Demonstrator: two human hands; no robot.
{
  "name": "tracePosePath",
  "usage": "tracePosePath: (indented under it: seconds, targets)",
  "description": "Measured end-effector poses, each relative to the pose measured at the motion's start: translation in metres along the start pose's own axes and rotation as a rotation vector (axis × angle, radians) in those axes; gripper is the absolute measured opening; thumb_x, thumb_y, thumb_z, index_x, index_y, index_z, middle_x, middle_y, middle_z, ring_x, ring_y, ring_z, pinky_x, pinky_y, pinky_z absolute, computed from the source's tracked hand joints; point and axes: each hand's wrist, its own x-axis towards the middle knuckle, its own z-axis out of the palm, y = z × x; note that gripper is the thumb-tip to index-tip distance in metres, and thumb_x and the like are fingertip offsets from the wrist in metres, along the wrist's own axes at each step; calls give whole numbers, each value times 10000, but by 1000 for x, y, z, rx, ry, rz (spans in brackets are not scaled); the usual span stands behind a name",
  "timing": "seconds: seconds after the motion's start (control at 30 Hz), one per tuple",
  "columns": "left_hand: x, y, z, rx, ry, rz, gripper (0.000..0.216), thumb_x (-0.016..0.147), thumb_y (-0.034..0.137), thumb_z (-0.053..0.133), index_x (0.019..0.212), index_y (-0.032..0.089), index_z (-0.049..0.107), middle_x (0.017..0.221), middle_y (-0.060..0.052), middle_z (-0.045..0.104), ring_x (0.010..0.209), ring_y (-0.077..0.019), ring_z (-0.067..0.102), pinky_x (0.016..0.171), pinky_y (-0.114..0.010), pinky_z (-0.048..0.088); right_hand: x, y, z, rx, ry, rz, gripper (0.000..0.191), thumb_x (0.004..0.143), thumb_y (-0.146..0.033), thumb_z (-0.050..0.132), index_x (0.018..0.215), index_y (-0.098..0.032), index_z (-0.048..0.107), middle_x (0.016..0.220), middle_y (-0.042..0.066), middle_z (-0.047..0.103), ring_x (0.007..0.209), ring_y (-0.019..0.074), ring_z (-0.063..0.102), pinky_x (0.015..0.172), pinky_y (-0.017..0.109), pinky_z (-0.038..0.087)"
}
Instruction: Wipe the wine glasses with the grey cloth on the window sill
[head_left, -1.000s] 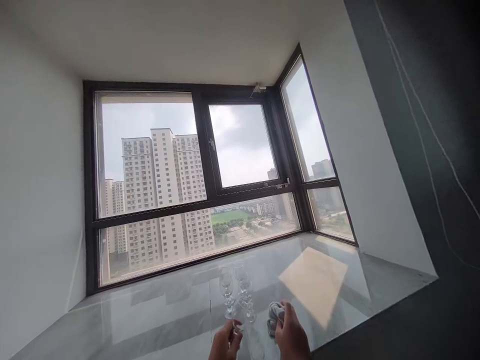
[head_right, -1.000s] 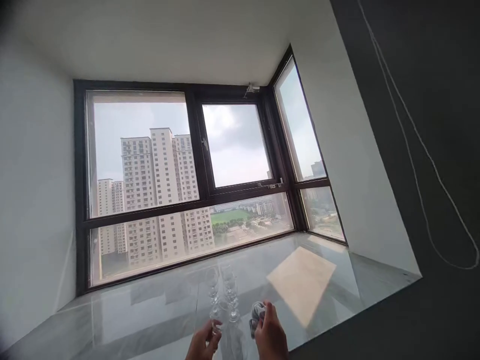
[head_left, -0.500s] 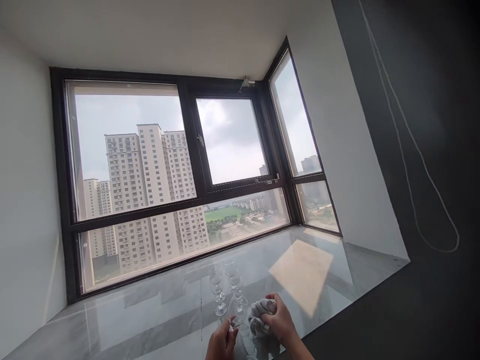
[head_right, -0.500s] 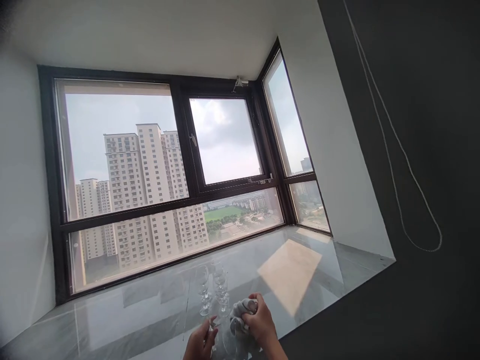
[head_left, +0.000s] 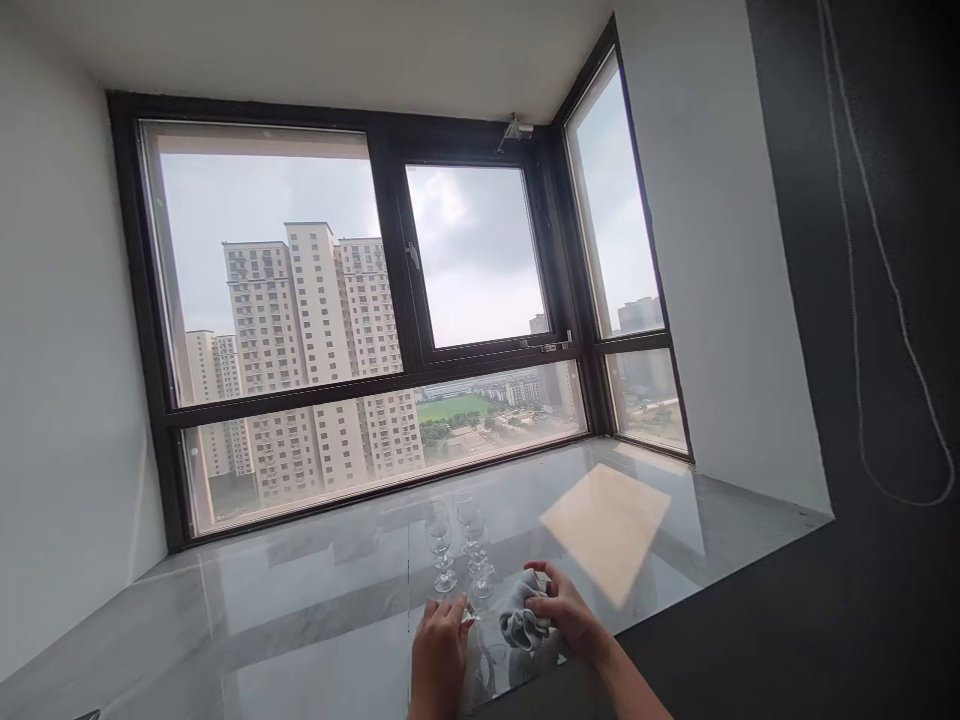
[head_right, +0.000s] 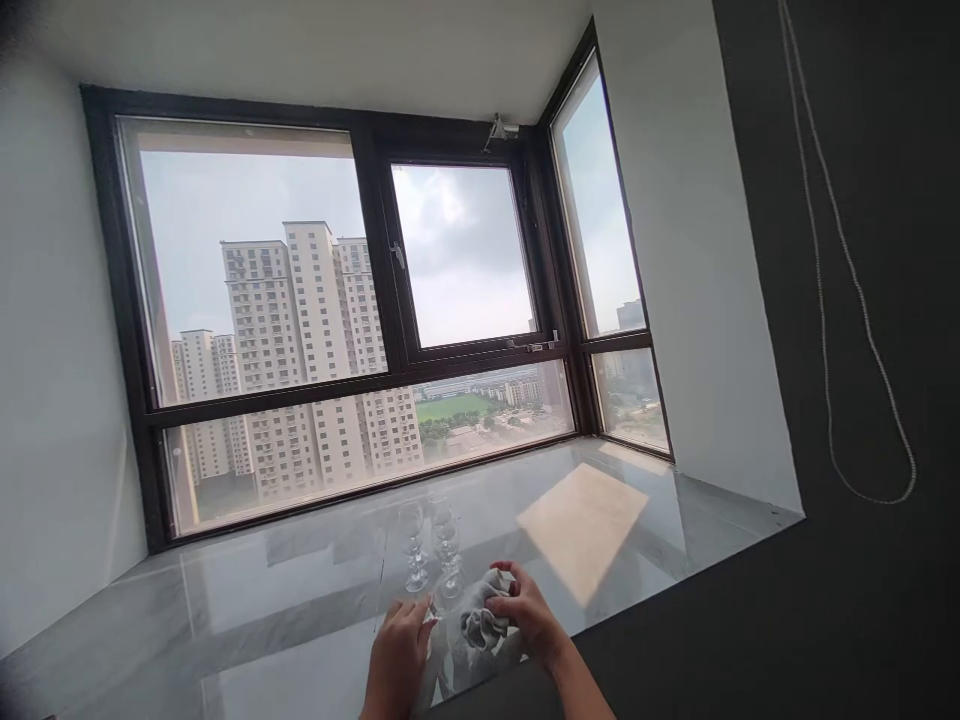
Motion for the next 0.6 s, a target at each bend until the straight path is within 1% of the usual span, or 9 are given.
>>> tracePosePath:
  seconds: [0.1, 0.17, 0.27, 0.33, 0.4, 0.47, 0.53, 0.6]
  targets:
    - [1, 2, -2, 20, -32, -24, 431, 909, 131, 536, 1295, 219, 708, 1095, -73, 748, 1151, -259, 594, 976, -312, 449, 0, 0, -4, 76, 56, -29, 714, 454, -361, 905, 1079, -224, 588, 677, -36, 658, 543, 125, 552, 516, 233, 398]
    - [1, 4, -4, 9, -62, -21, 419, 877, 105, 541, 1219, 234, 745, 1072, -63, 742, 1152, -261, 580, 966, -325, 440, 1, 1, -4, 96, 106, -37, 729, 452, -403, 914, 1075, -227, 579, 689, -24, 674, 549, 139, 572, 518, 246, 417]
    - [0, 6, -6, -45, -75, -1, 392, 841, 80, 514, 1088, 231, 778, 1041, -58, 730, 1136, -256, 565, 961, -336, 426, 4, 1, 1, 62, 190, -36, 751, 371, -424, 928, 999, -232, 563, 657, -20, 669, 540, 162, 584, 510, 270, 442]
    - [-1, 5, -6, -114, -62, 24, 393, 837, 86, 487, 1068, 221, 775, 1024, -64, 724, 1120, -254, 560, 971, -343, 421, 5, 0, 6, 4, 243, -43, 740, 340, -419, 918, 955, -233, 552, 634, -25, 659, 522, 164, 577, 497, 275, 445]
    - [0, 2, -5, -193, -38, 43, 358, 849, 115, 471, 1022, 208, 770, 992, -72, 721, 1090, -257, 565, 963, -348, 424, 4, -1, 9, -57, 279, -58, 704, 380, -432, 891, 962, -230, 551, 658, -21, 666, 528, 168, 585, 496, 281, 456]
    - [2, -3, -2, -256, -3, 27, 276, 864, 171, 480, 906, 201, 751, 929, -76, 716, 1033, -262, 579, 925, -349, 434, 2, -2, 10, -111, 304, -78, 673, 448, -450, 850, 1006, -226, 548, 719, -5, 685, 573, 191, 619, 517, 300, 483]
    - [6, -10, 2, -309, 32, -46, 223, 880, 235, 496, 796, 211, 701, 865, -73, 711, 964, -261, 601, 871, -339, 444, 0, -2, 9, -192, 334, -98, 631, 504, -454, 799, 1034, -223, 545, 746, 7, 689, 623, 221, 648, 537, 320, 501]
    - [11, -18, 9, -363, 53, -144, 224, 901, 293, 496, 769, 224, 664, 835, -68, 714, 913, -254, 629, 835, -322, 451, 0, 1, 7, -321, 373, -143, 556, 546, -430, 744, 1026, -224, 554, 756, 20, 694, 689, 250, 676, 582, 335, 523]
